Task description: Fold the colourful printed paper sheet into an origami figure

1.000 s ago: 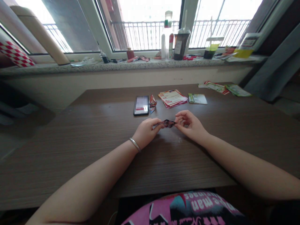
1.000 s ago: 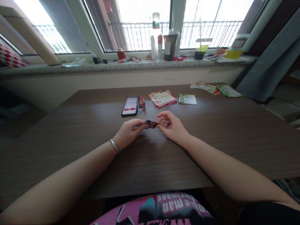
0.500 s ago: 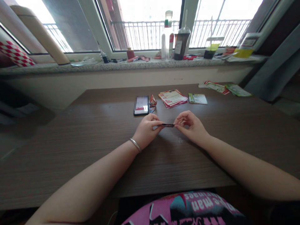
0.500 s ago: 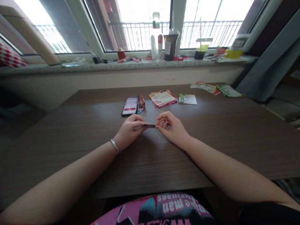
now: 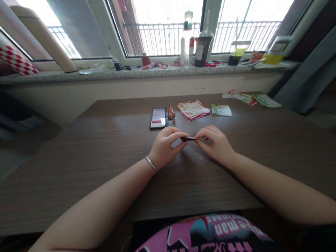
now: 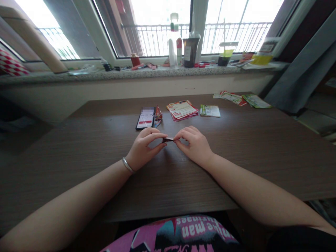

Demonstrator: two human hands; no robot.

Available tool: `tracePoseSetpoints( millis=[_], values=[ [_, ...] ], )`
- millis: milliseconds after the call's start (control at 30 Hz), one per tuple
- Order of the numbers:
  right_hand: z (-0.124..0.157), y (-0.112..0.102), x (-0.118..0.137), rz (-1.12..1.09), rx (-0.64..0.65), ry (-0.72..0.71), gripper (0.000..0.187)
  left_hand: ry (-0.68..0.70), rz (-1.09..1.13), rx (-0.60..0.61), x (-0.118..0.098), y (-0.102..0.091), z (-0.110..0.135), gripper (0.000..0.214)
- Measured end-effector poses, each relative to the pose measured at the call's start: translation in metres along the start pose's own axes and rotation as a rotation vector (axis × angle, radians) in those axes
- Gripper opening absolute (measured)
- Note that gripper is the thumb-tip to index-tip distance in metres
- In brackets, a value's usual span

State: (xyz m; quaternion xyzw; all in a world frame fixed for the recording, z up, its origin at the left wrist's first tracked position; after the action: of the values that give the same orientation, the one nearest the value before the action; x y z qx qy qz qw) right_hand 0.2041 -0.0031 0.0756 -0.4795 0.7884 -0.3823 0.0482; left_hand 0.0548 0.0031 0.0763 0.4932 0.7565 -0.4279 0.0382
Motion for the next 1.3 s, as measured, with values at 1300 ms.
tracePoseSetpoints(
  millis=[1300],
  values=[
    [0.001,0.013,0.015,0.189,0.138,-0.178,0.01,0.253,-0.163,0.096,-0.022,0.008,0.006,0.016]
  ],
)
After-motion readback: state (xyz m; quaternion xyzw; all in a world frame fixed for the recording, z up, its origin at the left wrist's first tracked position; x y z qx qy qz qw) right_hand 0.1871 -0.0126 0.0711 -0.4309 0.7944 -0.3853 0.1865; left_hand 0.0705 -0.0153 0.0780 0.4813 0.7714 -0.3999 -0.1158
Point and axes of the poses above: each hand's wrist, its own z-axis away from the middle knuckle, its own y-axis out of the palm, x = y × z, the point moved 8 cm from there along -z, towards the middle knuckle, and after that the axes turned 8 degrees about -y, right-handed, at the moved point
